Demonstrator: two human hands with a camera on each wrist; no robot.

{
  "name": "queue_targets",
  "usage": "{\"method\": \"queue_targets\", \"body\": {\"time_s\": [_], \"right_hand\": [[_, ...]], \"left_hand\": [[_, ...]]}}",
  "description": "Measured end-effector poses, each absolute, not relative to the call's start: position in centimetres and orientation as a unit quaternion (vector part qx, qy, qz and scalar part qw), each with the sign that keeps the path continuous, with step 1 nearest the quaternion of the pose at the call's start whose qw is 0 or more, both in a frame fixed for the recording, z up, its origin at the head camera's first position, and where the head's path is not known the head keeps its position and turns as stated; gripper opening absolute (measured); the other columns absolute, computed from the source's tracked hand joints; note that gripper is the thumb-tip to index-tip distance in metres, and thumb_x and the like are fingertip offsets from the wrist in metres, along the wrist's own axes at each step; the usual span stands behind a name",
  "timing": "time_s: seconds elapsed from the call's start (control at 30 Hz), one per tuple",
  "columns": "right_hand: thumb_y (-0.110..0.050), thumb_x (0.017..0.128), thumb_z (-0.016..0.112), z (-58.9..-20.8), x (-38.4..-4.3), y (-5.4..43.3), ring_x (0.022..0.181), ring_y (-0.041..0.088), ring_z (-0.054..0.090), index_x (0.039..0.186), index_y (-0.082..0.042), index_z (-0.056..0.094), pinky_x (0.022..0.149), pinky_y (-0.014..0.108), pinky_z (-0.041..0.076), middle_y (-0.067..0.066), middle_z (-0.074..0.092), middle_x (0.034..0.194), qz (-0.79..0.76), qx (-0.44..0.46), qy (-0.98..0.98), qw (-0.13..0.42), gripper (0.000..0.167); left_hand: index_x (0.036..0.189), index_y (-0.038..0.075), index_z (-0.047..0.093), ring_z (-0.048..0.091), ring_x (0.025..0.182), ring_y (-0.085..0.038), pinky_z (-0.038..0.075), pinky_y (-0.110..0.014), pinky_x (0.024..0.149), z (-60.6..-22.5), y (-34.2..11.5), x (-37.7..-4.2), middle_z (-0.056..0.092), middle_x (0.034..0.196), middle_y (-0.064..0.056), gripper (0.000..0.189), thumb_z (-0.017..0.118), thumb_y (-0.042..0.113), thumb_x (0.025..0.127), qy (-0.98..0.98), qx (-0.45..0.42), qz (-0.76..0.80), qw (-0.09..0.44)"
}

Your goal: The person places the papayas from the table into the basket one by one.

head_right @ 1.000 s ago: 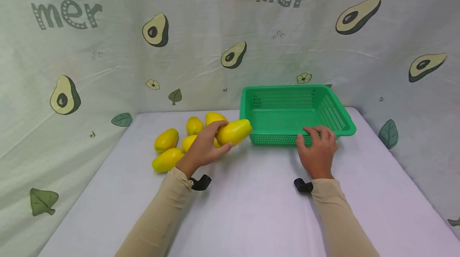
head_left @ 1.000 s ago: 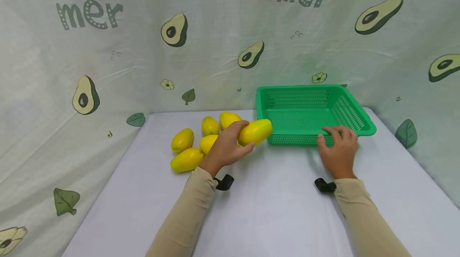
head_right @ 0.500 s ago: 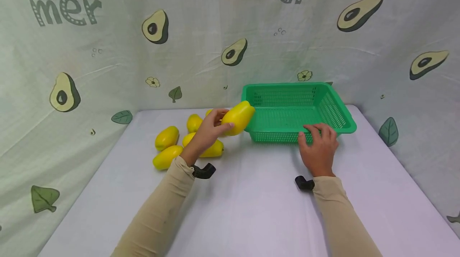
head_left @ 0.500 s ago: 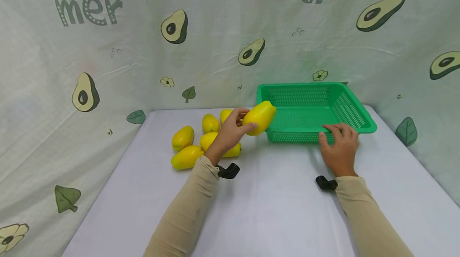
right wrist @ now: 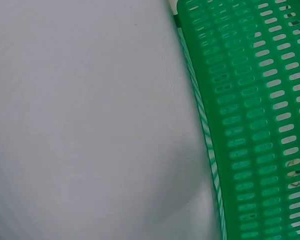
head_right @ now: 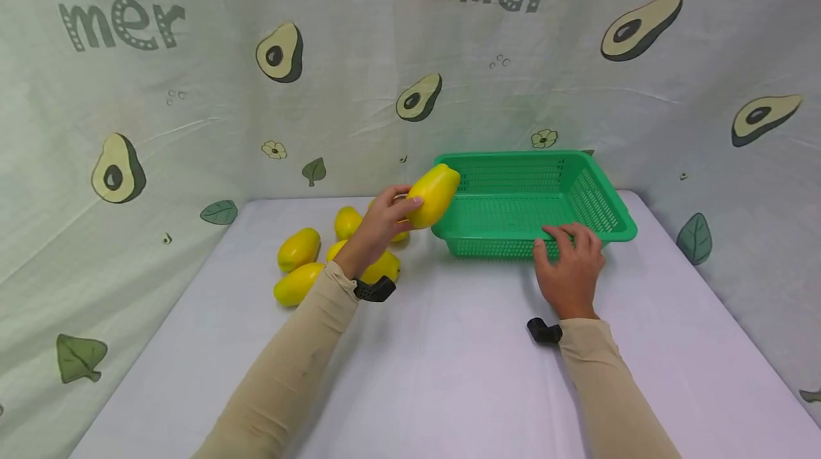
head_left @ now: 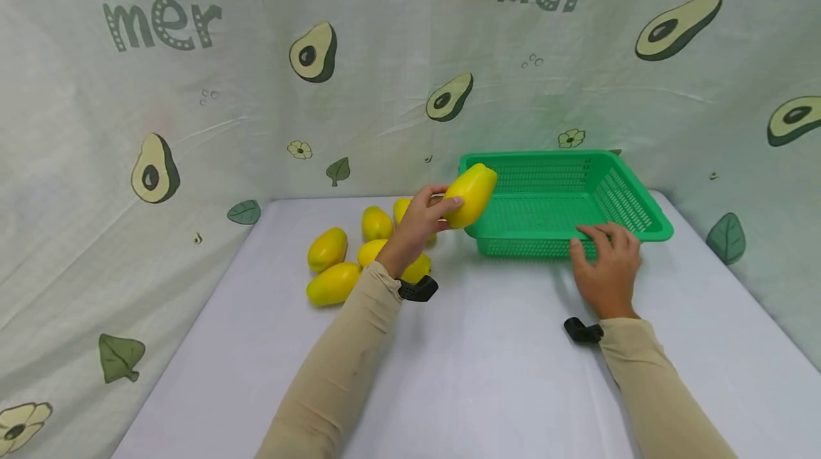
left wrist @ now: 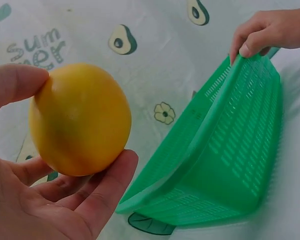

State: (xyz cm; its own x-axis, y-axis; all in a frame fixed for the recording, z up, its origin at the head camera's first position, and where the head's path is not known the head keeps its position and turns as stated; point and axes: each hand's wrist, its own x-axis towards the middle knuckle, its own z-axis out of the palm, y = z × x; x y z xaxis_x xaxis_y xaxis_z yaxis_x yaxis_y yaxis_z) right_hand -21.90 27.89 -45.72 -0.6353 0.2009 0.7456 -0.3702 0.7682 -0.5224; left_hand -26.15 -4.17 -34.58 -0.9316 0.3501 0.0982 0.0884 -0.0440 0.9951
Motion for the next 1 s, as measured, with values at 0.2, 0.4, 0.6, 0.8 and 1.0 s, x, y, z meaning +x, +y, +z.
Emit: {"method": "queue_targets", "body": {"time_s": [0.2, 0.4, 0.6, 0.8, 1.0], "right_hand": [[-0.018, 0.094, 0.063, -45.8, -21.8, 28.0, 0.125, 0.046, 0.037, 0.114, 0.0, 0.07, 0.096, 0.069, 0.025, 0.022, 0.054, 0.117, 0.338, 0.05, -0.841, 0.419, 0.028], [-0.018, 0.093, 0.063, -46.2, -21.8, 28.0, 0.125, 0.046, 0.037, 0.114, -0.001, 0.07, 0.092, 0.068, 0.026, 0.022, 0.054, 0.118, 0.333, 0.051, -0.842, 0.42, 0.028], [-0.016, 0.093, 0.064, -46.1, -21.7, 28.0, 0.125, 0.046, 0.038, 0.113, 0.0, 0.07, 0.094, 0.069, 0.026, 0.023, 0.055, 0.116, 0.334, 0.055, -0.839, 0.427, 0.027], [-0.016, 0.092, 0.064, -46.1, -22.0, 28.1, 0.126, 0.045, 0.038, 0.114, -0.002, 0.071, 0.095, 0.068, 0.026, 0.022, 0.055, 0.117, 0.337, 0.056, -0.837, 0.428, 0.027], [-0.017, 0.093, 0.064, -46.2, -22.1, 28.3, 0.127, 0.045, 0.038, 0.115, -0.001, 0.071, 0.095, 0.069, 0.026, 0.023, 0.055, 0.118, 0.334, 0.055, -0.837, 0.43, 0.028]], "left_hand": [[0.137, 0.006, 0.048, 0.062, 0.108, -0.025, 0.054, -0.035, 0.091, -34.2, -2.7, -27.2, 0.062, 0.124, -0.012, 0.05, 0.066, 0.032, 0.098, 0.7, 0.164, 0.688, 0.1], [0.134, 0.009, 0.05, 0.063, 0.104, -0.021, 0.055, -0.033, 0.089, -33.7, -1.6, -27.9, 0.062, 0.12, -0.006, 0.054, 0.07, 0.04, 0.094, 0.734, 0.146, 0.656, 0.097], [0.131, 0.01, 0.051, 0.061, 0.102, -0.02, 0.055, -0.032, 0.088, -33.1, -0.6, -28.6, 0.058, 0.12, -0.005, 0.057, 0.073, 0.043, 0.091, 0.758, 0.128, 0.632, 0.101], [0.132, 0.011, 0.048, 0.06, 0.1, -0.02, 0.054, -0.03, 0.087, -32.7, 0.4, -29.4, 0.056, 0.12, -0.005, 0.058, 0.073, 0.042, 0.091, 0.784, 0.106, 0.603, 0.104], [0.135, 0.011, 0.046, 0.06, 0.098, -0.021, 0.055, -0.031, 0.085, -32.5, 1.0, -29.8, 0.055, 0.12, -0.007, 0.06, 0.075, 0.04, 0.09, 0.793, 0.102, 0.591, 0.109]]}}
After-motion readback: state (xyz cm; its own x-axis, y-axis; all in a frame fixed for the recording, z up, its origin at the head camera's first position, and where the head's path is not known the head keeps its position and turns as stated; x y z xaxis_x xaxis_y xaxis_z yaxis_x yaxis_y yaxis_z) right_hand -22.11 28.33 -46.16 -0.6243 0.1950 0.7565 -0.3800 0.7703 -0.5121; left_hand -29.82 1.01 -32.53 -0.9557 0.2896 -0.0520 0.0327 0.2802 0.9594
